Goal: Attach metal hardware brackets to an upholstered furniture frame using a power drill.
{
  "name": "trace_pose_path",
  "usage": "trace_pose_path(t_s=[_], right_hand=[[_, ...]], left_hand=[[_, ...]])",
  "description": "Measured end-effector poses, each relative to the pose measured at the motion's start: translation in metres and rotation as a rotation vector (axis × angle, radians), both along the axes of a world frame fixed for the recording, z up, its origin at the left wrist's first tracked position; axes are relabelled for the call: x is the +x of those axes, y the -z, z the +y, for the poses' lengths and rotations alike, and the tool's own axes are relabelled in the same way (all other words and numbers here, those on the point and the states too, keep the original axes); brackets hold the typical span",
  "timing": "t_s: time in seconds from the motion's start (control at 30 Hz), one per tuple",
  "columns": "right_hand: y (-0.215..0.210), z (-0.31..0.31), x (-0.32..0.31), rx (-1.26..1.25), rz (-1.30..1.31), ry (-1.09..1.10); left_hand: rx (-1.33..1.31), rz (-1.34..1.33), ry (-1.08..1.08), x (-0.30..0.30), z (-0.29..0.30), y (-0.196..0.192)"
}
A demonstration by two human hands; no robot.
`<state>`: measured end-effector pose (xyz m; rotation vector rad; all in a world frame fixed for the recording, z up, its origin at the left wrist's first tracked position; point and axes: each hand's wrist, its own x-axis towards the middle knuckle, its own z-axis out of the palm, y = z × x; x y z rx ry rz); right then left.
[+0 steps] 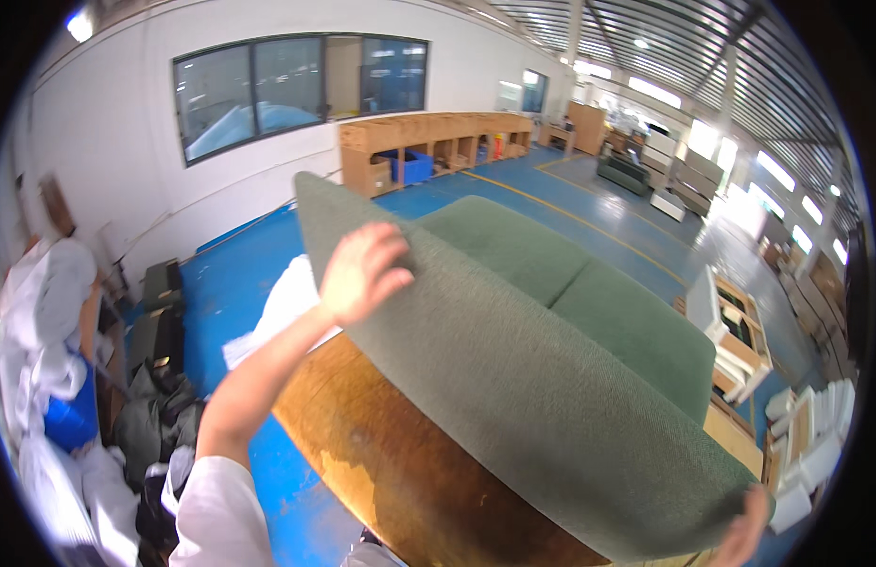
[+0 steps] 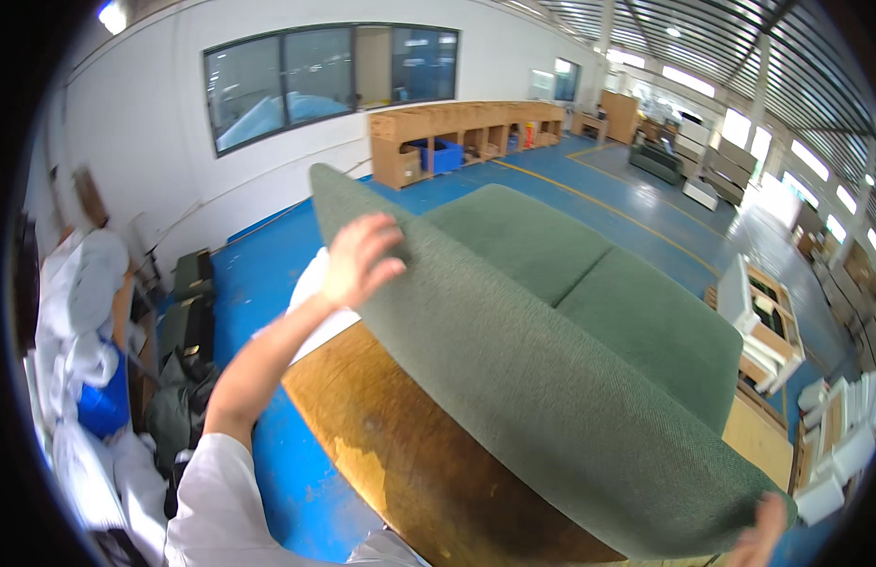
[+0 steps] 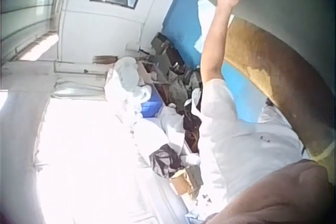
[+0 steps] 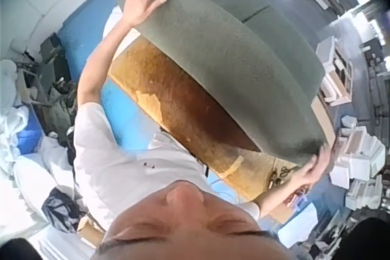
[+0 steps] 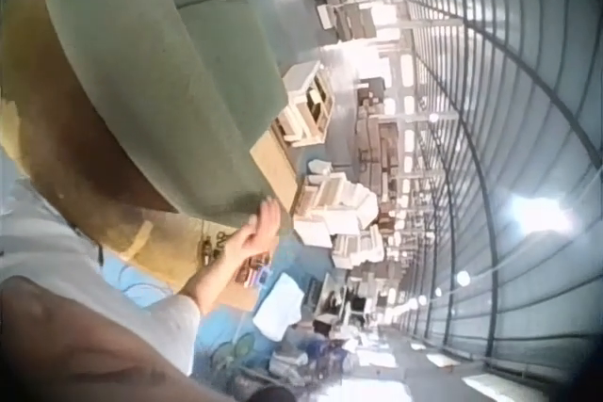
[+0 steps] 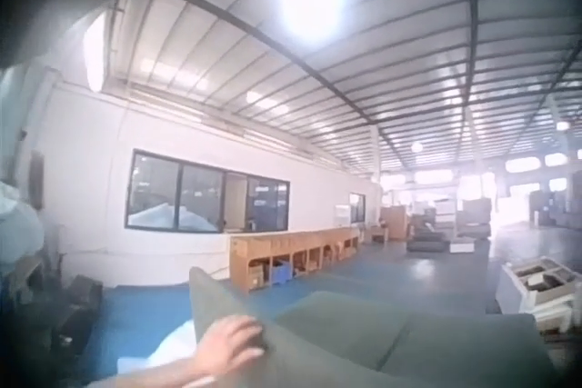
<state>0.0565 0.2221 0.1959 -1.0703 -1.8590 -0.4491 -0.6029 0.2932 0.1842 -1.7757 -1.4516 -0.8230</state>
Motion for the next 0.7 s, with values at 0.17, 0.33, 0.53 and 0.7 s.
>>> trace_pose_path(t_s=[0.17,0.33,0.53,0.7], right_hand=[[0.033,0.062,-0.069,0.078,-0.254,0.251],[0.054,0.114,-0.034,0.358,-0.293,0.242],[0.053,0.19,0.11,0.367,-0.194,0.268],[0.031,0.24,0.142,0.025,0.085,0.577]], left_hand=[[-0.427,-0.179,0.02,-0.139,0.092,-0.036],[-0.239,-0.176,-0.029,-0.119,0.091,-0.034],[-0.221,-0.087,0.011,0.037,0.024,-0.019],[-0.308,0.206,0.246,0.15,-0.057,-0.049]])
